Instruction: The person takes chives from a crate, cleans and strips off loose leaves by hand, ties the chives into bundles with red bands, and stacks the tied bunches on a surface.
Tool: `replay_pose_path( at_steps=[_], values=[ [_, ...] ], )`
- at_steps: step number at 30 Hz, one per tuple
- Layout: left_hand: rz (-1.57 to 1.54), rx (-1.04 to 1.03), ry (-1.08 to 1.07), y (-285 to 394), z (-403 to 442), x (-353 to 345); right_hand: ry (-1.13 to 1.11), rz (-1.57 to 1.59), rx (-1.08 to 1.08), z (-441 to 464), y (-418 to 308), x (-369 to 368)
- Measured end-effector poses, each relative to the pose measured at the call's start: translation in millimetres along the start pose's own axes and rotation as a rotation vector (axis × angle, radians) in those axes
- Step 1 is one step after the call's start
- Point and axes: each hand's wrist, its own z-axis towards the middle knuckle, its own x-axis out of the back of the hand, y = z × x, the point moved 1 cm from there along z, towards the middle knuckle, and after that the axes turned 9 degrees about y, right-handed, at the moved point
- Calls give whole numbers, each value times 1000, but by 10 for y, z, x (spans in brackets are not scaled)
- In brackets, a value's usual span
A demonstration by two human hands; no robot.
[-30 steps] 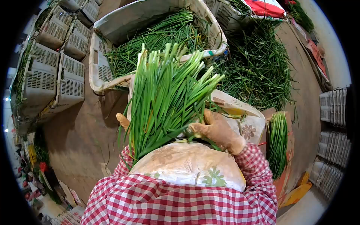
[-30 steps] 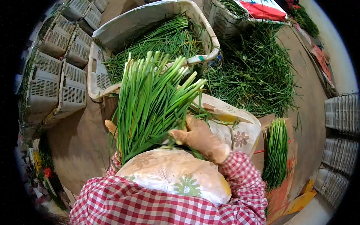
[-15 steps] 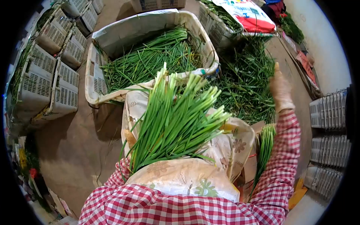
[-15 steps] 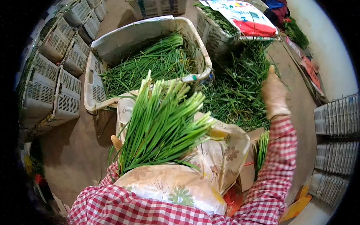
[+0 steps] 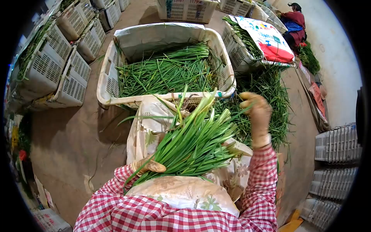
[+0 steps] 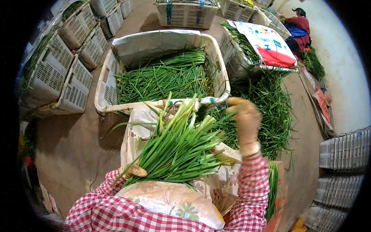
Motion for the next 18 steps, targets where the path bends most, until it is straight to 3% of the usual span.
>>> replay_pose_path(
  at_steps=[1,2,3,5,6,7,8,9,10,12,13,14,15,16,17,18],
  values=[
    [111,39,78,-108,10,49,118,-65,-117,171,31,247],
    [104,34,78,-9,-14,-6,174,-420,64,312,267,512],
    [76,176,83,222,-61,-115,226,-767,250,432,476,688],
    [43,311,99,569,-129,-357,97,-825,-70,236,450,824],
    [237,155,127,684,-74,-550,29,-771,-230,76,374,838],
    [433,-2,160,775,-30,-709,-69,-534,-378,-135,234,790],
    [410,-71,166,840,-29,-791,-317,-242,-383,-398,344,802],
    [412,-76,176,864,-42,-812,-464,-88,-523,-651,327,697],
    [416,-62,188,880,-30,-826,-684,38,-514,-919,145,457],
    [435,-64,172,871,68,-831,-722,492,-879,-1432,262,21],
    [443,-54,149,883,107,-895,-843,768,-944,-1504,323,-192],
    [1026,-153,210,903,138,-1002,-868,1233,-1091,-1567,623,-387],
    [1611,-276,252,920,197,-1107,-401,992,-1049,-1401,-92,-574],
    [1189,-551,54,983,336,-1208,-435,1055,-848,-1436,95,-715],
    [1442,-623,5,923,465,-1188,-367,1056,-801,-1428,166,-804],
    [1694,-490,47,876,525,-1288,-310,1065,-811,-1383,202,-880]
  ],
)
